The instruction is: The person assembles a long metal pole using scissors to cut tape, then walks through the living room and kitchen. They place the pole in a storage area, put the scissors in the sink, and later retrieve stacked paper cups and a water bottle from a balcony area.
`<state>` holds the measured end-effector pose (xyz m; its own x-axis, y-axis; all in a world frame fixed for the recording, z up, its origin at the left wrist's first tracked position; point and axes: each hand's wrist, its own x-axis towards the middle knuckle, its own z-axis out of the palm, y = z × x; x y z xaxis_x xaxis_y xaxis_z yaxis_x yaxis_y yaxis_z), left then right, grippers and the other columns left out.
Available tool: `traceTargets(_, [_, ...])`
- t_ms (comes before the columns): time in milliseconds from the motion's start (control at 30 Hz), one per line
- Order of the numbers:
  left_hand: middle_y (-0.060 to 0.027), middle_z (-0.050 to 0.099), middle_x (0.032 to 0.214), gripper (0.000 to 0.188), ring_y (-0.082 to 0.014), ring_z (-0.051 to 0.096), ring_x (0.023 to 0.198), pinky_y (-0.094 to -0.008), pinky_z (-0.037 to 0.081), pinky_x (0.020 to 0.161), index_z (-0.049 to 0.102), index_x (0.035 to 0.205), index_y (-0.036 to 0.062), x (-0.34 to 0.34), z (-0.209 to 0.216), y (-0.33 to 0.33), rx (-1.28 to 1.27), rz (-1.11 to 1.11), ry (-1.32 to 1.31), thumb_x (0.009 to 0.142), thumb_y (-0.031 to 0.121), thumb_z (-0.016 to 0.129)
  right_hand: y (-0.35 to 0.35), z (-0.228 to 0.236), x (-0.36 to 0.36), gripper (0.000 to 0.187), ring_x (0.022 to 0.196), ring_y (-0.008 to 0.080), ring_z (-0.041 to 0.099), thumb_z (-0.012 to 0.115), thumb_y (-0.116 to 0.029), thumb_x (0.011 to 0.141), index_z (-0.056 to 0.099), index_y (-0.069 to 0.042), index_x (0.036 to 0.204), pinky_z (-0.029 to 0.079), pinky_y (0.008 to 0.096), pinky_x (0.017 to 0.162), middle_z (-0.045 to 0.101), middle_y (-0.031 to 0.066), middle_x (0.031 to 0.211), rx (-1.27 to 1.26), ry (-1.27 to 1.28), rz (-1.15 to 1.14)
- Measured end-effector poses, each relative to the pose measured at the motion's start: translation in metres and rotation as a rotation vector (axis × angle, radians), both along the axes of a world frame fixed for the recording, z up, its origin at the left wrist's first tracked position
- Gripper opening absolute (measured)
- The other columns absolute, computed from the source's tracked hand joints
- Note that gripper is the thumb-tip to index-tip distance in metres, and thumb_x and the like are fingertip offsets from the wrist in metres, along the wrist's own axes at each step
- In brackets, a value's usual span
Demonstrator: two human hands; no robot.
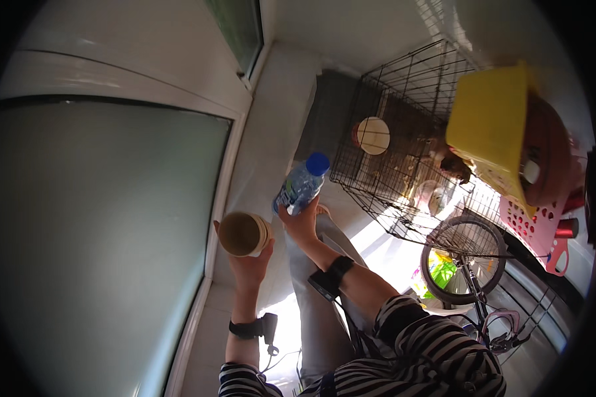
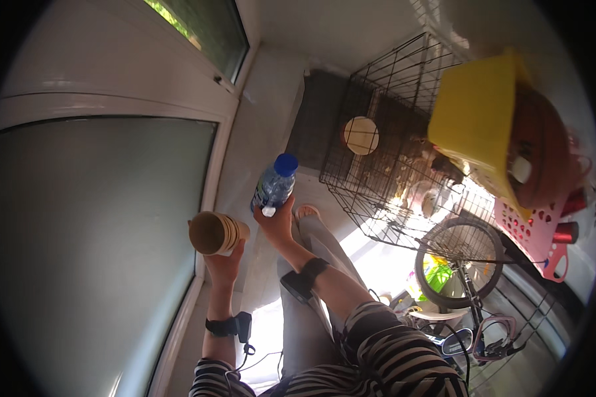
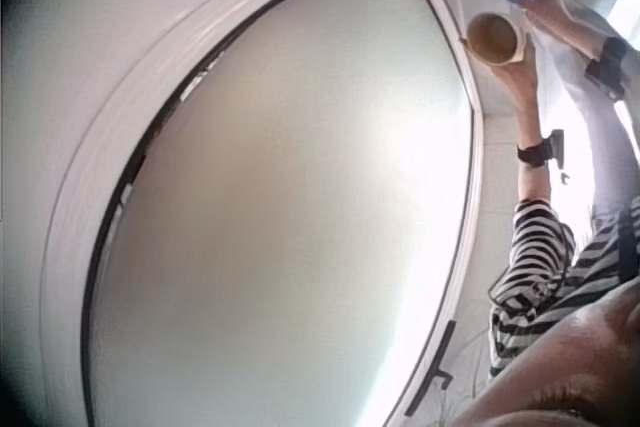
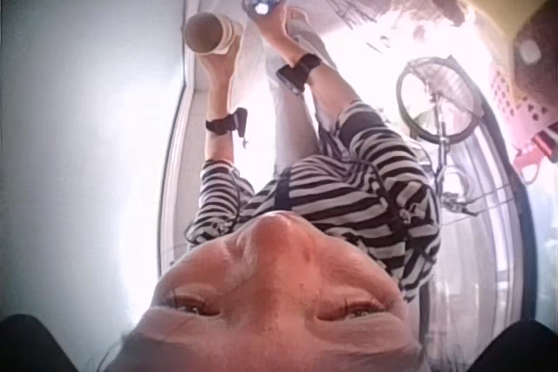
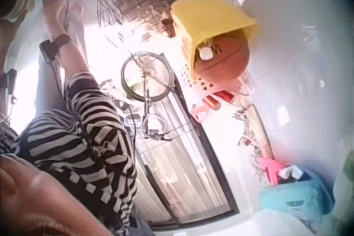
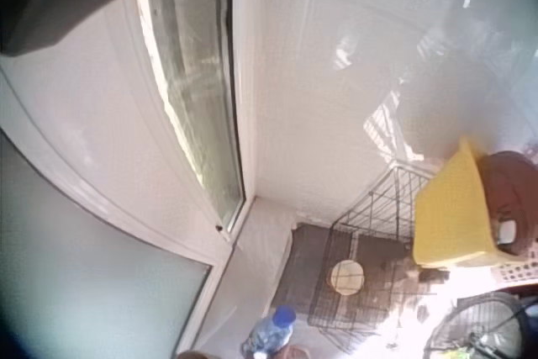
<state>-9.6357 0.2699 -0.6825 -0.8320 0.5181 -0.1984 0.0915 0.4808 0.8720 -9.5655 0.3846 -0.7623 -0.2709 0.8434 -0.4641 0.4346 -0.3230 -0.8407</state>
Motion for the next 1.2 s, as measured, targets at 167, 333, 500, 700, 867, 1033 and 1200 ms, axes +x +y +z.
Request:
traceTargets(167, [-0.0187, 0.046, 0.129, 0.082, -0.0314, 0.039, 0.124, -0.0417, 0.028, 0.107, 0.033, 0.135, 0.0002, -0.009, 0.113, 0.01, 0.014, -0.067, 0.157, 0.069, 0.018, 0.079, 0.036, 0.146, 0.004, 0.079, 0.11, 0.0305, 0.052, 0.074, -0.018, 0.07, 0.023, -0.002, 0.129, 0.043, 0.0406, 0.09, 0.049, 0.0199, 0.118, 0.049, 0.146, 0.145])
traceTargets(333, [-0.0141, 0.054, 0.12, 0.07, -0.0257, 0.054, 0.11, -0.0375, 0.041, 0.096, 0.04, 0.129, -0.0003, -0.007, 0.2, 0.035, 0.129, -0.16, 0.2, 0.071, 0.013, 0.077, 0.092, 0.258, 0.055, 0.083, 0.113, 0.0307, 0.049, 0.076, -0.019, 0.069, 0.024, -0.001, 0.132, 0.04, 0.041, 0.093, 0.045, 0.0193, 0.121, 0.353, 0.206, 0.154])
traceTargets(500, [-0.0152, 0.044, 0.13, 0.089, -0.029, 0.043, 0.121, -0.0389, 0.031, 0.104, 0.024, 0.137, -0.0013, 0.001, 0.265, 0.063, 0.26, -0.261, 0.109, 0.069, 0.016, 0.079, 0.133, 0.324, 0.152, 0.08, 0.115, 0.031, 0.046, 0.075, -0.015, 0.068, 0.029, -0.001, 0.131, 0.037, 0.0404, 0.096, 0.043, 0.0172, 0.121, 0.595, 0.177, -0.101])
traceTargets(700, [-0.0136, 0.045, 0.128, 0.092, -0.0248, 0.047, 0.118, -0.0367, 0.036, 0.1, 0.019, 0.138, -0.0012, 0.027, 0.313, 0.091, 0.353, -0.405, 0.073, 0.069, 0.015, 0.078, 0.204, 0.352, 0.29, 0.071, 0.111, 0.0284, 0.049, 0.072, -0.009, 0.07, 0.034, -0.002, 0.129, 0.04, 0.0379, 0.095, 0.047, 0.0155, 0.118, 0.821, 0.086, -0.557])
traceTargets(867, [-0.014, 0.04, 0.133, 0.106, -0.0235, 0.044, 0.122, -0.0364, 0.035, 0.101, 0.007, 0.144, -0.0014, 0.058, 0.33, 0.118, 0.388, -0.497, 0.078, 0.068, 0.014, 0.079, 0.286, 0.345, 0.348, 0.067, 0.107, 0.0305, 0.053, 0.07, -0.002, 0.071, 0.035, -0.003, 0.128, 0.042, 0.0376, 0.092, 0.053, 0.0165, 0.113, 0.879, 0.13, -0.605])
traceTargets(1033, [-0.0143, 0.039, 0.134, 0.106, -0.0248, 0.044, 0.122, -0.0367, 0.034, 0.102, 0.007, 0.145, -0.0008, 0.107, 0.36, 0.138, 0.2, -0.473, 0.218, 0.068, 0.011, 0.079, 0.334, 0.319, 0.36, 0.07, 0.102, 0.0385, 0.056, 0.076, -0.011, 0.063, 0.038, -0.004, 0.122, 0.045, 0.0428, 0.085, 0.056, 0.0201, 0.112, 0.769, -0.147, -0.551])
traceTargets(1200, [-0.0153, 0.038, 0.135, 0.107, -0.0261, 0.042, 0.125, -0.037, 0.033, 0.103, 0.008, 0.145, -0.0003, 0.154, 0.374, 0.162, 0.174, -0.487, 0.23, 0.067, 0.015, 0.08, 0.351, 0.309, 0.371, 0.066, 0.103, 0.0412, 0.054, 0.076, -0.011, 0.063, 0.04, -0.004, 0.118, 0.045, 0.0448, 0.084, 0.058, 0.022, 0.105, 0.817, -0.167, -0.413])
